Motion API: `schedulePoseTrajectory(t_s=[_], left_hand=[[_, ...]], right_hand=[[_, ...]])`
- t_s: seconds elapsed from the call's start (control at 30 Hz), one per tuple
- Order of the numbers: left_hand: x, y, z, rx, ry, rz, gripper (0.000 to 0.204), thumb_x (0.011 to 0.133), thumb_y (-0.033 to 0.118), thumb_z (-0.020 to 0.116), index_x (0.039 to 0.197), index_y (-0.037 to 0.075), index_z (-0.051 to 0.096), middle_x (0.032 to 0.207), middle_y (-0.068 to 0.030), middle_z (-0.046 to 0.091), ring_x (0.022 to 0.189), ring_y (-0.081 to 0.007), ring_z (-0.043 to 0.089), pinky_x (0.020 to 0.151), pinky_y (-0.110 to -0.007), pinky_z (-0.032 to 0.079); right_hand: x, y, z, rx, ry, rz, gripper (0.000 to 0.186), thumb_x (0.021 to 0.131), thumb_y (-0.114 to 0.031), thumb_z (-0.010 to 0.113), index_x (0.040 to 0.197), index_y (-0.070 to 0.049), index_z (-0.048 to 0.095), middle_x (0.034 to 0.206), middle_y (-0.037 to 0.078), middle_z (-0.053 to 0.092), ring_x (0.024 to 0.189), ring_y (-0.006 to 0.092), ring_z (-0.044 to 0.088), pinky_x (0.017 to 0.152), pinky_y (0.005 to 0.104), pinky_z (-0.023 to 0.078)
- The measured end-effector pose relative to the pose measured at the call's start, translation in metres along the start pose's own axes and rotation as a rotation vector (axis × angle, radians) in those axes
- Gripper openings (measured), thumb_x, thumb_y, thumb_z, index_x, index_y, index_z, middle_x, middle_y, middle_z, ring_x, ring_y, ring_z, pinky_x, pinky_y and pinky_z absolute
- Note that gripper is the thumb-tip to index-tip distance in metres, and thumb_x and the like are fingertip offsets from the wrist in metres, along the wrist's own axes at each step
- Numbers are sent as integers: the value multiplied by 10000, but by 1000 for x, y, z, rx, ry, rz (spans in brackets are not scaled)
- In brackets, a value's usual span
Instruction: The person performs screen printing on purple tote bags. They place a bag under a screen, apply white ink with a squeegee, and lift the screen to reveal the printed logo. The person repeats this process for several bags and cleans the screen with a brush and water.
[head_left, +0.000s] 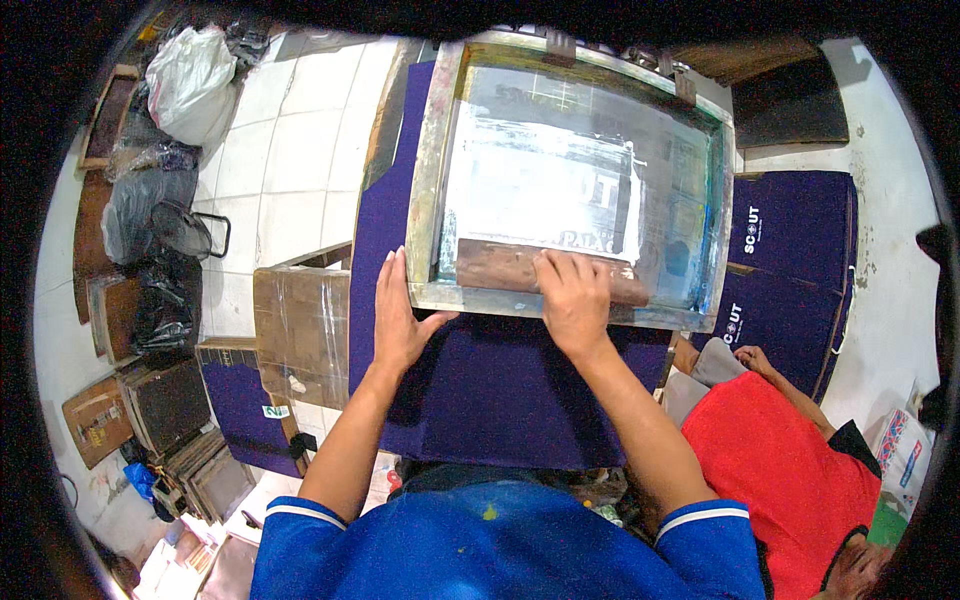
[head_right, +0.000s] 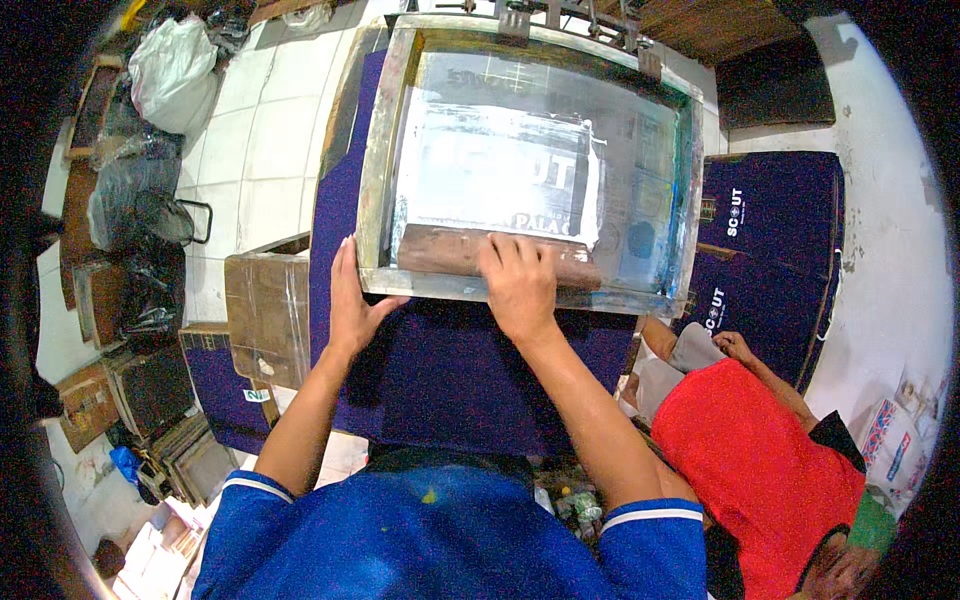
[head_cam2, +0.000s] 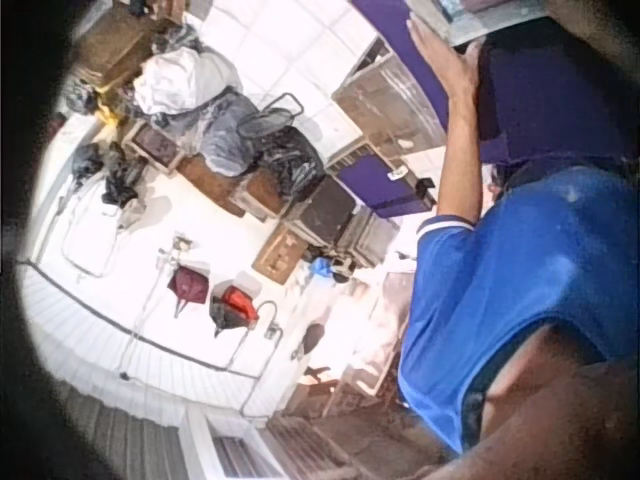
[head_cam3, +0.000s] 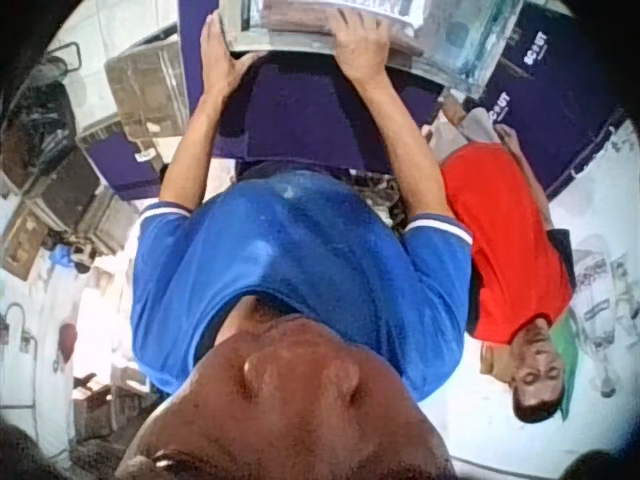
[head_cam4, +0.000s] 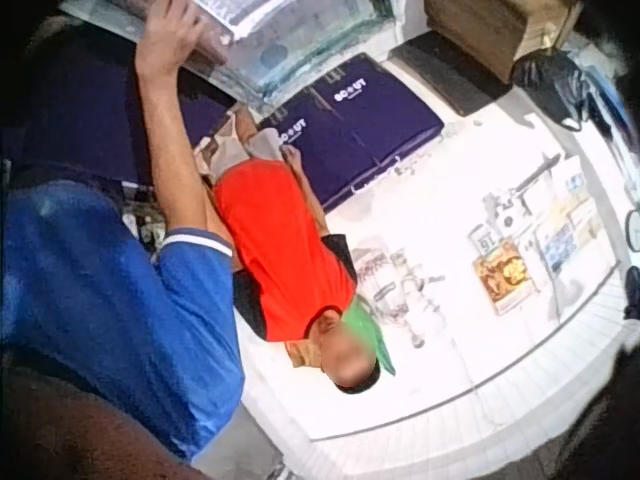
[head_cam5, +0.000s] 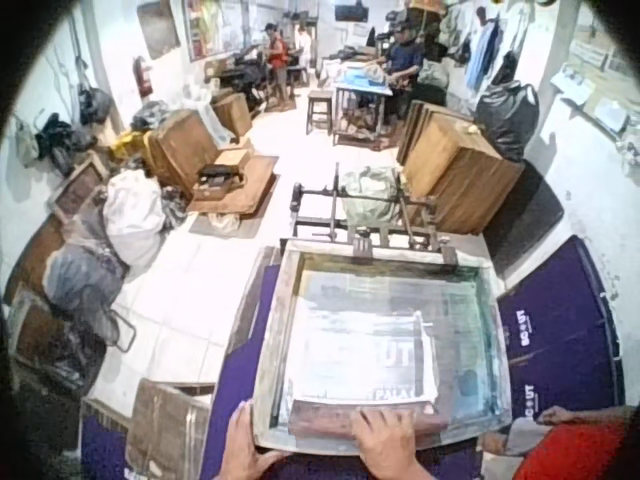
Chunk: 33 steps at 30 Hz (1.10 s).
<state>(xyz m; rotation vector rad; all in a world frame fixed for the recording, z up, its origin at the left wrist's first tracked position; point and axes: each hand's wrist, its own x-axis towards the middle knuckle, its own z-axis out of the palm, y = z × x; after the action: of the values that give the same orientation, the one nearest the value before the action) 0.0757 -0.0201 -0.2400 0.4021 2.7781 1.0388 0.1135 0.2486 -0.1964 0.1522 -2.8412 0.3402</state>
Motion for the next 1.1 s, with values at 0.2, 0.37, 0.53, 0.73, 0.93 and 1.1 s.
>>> schedulePoseTrajectory(t_s=[0.2,0.37,0.53,0.73,0.93,1.1], left_hand=[[-5,2,0,-65,59,2,1092,685,255,933,1550,-16,325,1524,-269,440,1441,-430,388,1200,-483,317],[-6,8,-5,-490,-7,-163,1052,683,126,942,1543,-8,351,1408,-194,589,1279,-307,590,1083,-392,468],[4,34,-25,-539,44,-129,1098,646,6,939,1557,29,327,1353,-171,610,1185,-257,640,1013,-368,533],[35,117,-112,-619,166,25,1211,568,39,987,1557,24,288,1273,-215,625,1106,-283,681,932,-394,601],[118,202,-173,-864,472,367,850,822,174,885,1484,20,375,1242,-183,642,1076,-259,681,891,-339,576],[195,239,-214,-939,442,501,811,885,368,835,1367,-97,377,1035,-177,696,793,-187,720,729,-293,591]], right_hand=[[2,5,-13,83,-54,80,374,732,-58,745,1097,-99,679,1107,34,685,1059,235,629,898,408,439],[0,2,-29,48,91,338,431,674,-185,864,1075,-142,711,1068,21,657,1071,239,591,989,470,377],[-1,-7,-49,75,102,288,461,668,-293,883,1075,-160,710,1053,10,647,1059,235,572,994,478,339],[36,-20,-144,-68,304,205,549,628,-540,877,992,-159,719,931,21,659,942,241,604,930,435,358],[170,24,-253,-250,721,-62,530,687,-646,846,825,-159,687,711,29,608,667,236,602,665,421,450],[240,17,-317,-130,639,183,671,673,-724,814,597,-120,532,562,4,483,541,151,475,549,359,373]])
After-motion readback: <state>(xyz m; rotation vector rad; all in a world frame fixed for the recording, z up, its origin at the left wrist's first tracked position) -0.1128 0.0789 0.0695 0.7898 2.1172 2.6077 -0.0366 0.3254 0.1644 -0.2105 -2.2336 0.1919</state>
